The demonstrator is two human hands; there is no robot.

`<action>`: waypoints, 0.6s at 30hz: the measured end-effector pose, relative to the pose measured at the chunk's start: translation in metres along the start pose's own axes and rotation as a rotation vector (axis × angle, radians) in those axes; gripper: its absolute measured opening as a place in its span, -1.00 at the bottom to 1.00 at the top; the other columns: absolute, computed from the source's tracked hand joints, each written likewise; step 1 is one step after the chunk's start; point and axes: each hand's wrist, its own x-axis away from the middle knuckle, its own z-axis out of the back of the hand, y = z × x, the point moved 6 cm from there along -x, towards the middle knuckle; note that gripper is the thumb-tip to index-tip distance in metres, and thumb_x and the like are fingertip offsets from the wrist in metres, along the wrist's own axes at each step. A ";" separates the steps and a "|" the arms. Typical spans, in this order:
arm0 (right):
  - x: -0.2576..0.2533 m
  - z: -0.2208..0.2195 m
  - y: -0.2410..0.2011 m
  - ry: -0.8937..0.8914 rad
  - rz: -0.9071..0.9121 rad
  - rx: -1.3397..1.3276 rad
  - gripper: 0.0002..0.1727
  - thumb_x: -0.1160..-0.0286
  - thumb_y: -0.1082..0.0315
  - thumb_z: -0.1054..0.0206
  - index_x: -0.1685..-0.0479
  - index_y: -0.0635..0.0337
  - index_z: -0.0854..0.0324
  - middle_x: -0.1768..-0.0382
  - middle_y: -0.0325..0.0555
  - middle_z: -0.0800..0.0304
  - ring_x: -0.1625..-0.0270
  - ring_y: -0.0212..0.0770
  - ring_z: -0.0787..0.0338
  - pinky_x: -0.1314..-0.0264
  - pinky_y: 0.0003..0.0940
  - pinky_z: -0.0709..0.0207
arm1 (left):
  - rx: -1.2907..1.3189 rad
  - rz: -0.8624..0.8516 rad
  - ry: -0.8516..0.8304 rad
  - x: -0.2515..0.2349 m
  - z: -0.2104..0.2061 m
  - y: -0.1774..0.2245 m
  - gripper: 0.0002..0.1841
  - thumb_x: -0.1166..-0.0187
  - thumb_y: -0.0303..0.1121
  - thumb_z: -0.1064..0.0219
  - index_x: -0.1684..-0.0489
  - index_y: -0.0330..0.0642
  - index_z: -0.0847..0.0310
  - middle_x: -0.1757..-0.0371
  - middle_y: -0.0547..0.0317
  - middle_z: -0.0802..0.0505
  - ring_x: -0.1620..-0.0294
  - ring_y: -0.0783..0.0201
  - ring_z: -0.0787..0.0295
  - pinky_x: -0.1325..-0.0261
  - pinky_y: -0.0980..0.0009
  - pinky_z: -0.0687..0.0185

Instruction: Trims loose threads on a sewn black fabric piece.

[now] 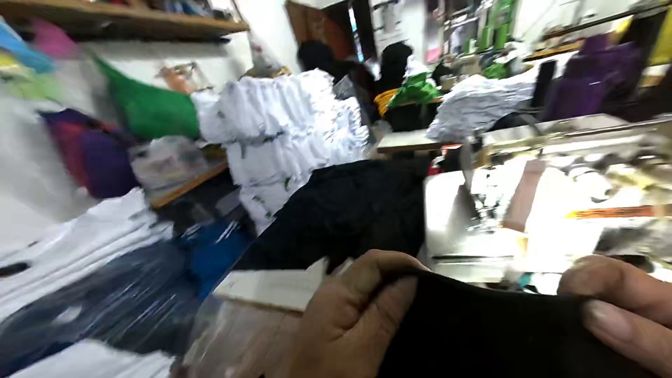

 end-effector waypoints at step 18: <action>0.034 0.125 0.126 0.512 -0.334 0.647 -0.76 -0.53 0.23 -0.35 0.22 0.22 -0.84 0.30 -0.14 -0.84 0.20 -0.38 -0.75 0.05 -0.36 -0.58 | -0.086 0.192 -0.186 -0.056 -0.123 -0.113 -0.84 -0.55 -0.59 -0.23 0.17 -0.38 -0.77 0.02 0.17 -0.88 -0.06 0.63 -0.76 -0.22 0.64 -0.62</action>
